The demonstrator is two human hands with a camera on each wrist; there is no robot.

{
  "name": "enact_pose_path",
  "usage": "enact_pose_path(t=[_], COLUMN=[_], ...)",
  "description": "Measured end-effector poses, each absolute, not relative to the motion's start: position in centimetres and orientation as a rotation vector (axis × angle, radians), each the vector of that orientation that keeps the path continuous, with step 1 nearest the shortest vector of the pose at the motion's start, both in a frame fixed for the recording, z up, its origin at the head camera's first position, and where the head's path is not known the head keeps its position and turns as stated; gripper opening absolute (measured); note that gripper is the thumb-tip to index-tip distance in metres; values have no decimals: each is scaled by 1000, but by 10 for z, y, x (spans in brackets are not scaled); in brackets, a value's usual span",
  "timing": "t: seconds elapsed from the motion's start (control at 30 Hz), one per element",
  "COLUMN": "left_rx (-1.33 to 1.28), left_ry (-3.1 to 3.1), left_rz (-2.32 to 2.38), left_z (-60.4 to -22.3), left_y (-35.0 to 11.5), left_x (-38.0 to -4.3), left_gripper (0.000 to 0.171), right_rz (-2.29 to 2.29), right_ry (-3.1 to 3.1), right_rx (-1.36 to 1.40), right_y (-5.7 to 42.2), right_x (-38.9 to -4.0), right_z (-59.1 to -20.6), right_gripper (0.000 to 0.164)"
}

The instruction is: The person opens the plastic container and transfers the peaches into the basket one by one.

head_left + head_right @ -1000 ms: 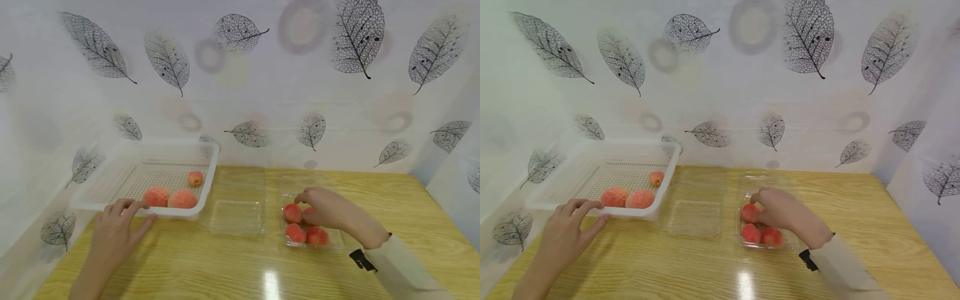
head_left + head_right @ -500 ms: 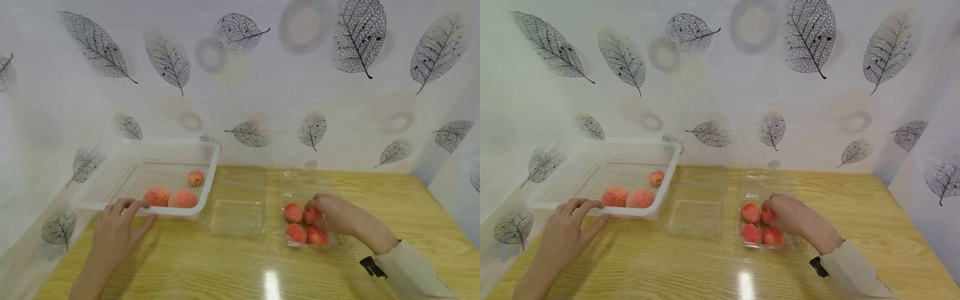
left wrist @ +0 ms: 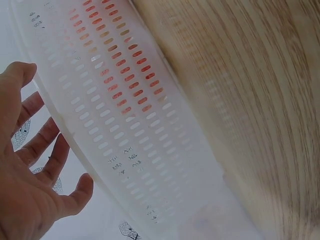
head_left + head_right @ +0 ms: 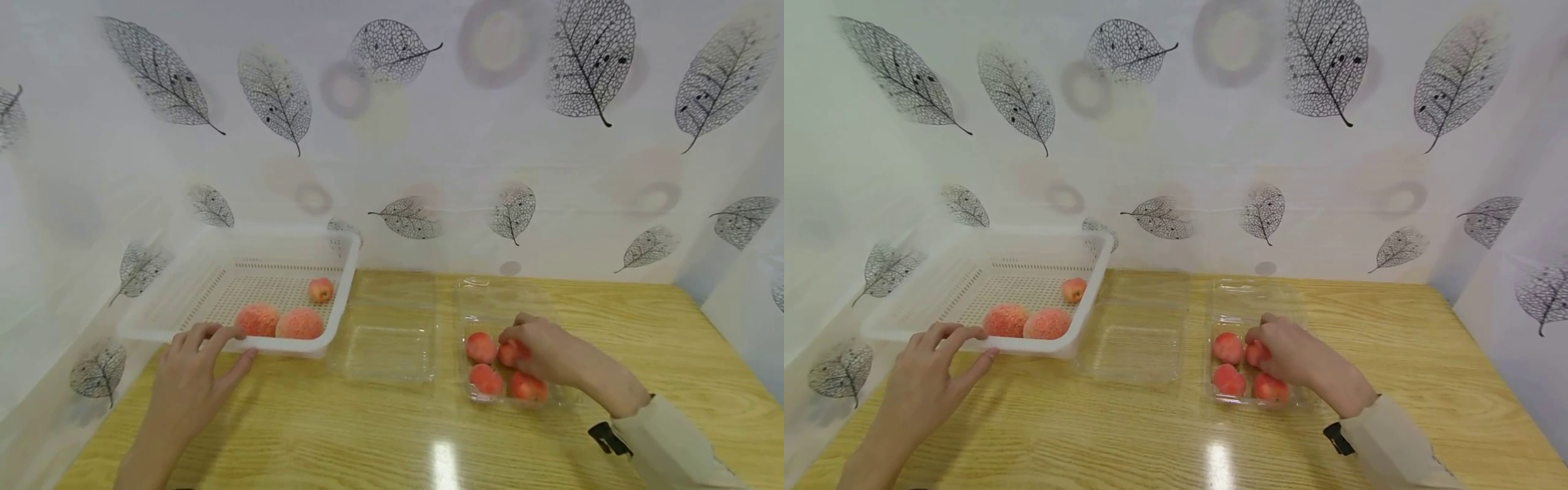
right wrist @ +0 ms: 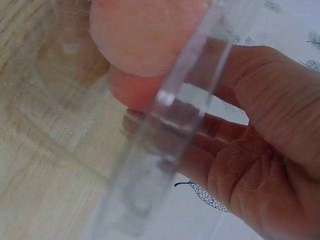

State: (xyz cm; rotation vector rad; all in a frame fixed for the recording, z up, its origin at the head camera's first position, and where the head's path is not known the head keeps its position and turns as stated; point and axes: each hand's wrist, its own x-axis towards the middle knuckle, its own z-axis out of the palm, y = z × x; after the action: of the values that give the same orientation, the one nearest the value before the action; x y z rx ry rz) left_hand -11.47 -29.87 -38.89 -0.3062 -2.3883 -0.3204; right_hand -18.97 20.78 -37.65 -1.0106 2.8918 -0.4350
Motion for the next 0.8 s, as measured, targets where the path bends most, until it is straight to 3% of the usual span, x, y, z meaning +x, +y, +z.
enact_pose_path(t=[0.37, 0.8], left_rx=[-298, -298], left_ry=[-2392, -2381], left_rz=[-328, -325], left_z=[-388, -389], left_y=[-297, -298], left_x=[-115, -116], left_gripper=[33, 32], right_rz=[-479, -499], right_ry=[2911, 2890], right_rx=[-1059, -1113], right_y=[207, 208], right_x=[-190, -189], right_z=[-378, -365], right_gripper=[20, 30])
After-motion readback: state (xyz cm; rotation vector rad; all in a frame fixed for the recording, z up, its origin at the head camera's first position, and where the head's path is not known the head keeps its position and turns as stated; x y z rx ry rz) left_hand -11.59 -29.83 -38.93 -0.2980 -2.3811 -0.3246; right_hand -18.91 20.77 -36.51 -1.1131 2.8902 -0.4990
